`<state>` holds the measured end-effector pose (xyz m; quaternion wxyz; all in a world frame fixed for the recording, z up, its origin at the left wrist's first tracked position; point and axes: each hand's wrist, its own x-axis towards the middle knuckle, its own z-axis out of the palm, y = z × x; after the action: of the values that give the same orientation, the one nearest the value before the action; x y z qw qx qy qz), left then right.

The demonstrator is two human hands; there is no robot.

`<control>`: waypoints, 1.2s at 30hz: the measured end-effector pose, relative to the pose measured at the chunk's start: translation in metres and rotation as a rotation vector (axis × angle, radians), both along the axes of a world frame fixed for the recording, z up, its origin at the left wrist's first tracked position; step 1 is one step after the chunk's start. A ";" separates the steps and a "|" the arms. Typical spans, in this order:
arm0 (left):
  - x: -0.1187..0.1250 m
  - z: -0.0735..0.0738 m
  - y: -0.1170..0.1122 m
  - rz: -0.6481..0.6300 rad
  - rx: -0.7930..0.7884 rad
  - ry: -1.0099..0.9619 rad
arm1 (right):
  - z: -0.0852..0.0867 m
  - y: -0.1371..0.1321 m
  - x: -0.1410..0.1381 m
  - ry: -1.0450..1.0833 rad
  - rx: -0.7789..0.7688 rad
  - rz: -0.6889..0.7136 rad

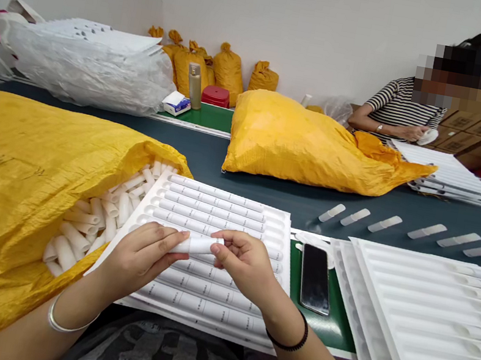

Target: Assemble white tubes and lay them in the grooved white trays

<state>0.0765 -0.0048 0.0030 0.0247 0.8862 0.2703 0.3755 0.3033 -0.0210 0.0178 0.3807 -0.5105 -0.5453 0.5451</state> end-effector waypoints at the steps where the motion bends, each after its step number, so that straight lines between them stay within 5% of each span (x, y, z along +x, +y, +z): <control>1: 0.000 0.000 0.000 0.001 0.011 0.007 | 0.000 0.000 0.000 0.007 -0.013 -0.003; 21: -0.006 0.000 0.009 -0.088 0.161 0.157 | -0.010 0.009 -0.008 0.252 -0.520 0.022; 24: -0.006 -0.001 0.012 -0.078 0.141 0.163 | -0.016 0.006 -0.004 0.144 -0.302 0.093; 30: -0.003 -0.007 0.011 -0.029 0.023 0.088 | -0.020 0.001 0.005 -0.424 0.620 0.224; 36: 0.000 -0.005 -0.001 -0.101 -0.274 -0.058 | -0.017 -0.005 0.005 -0.504 0.751 0.284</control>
<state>0.0761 -0.0058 -0.0019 0.1719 0.8757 0.2733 0.3590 0.3088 -0.0256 0.0011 0.3165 -0.3741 -0.8445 0.2161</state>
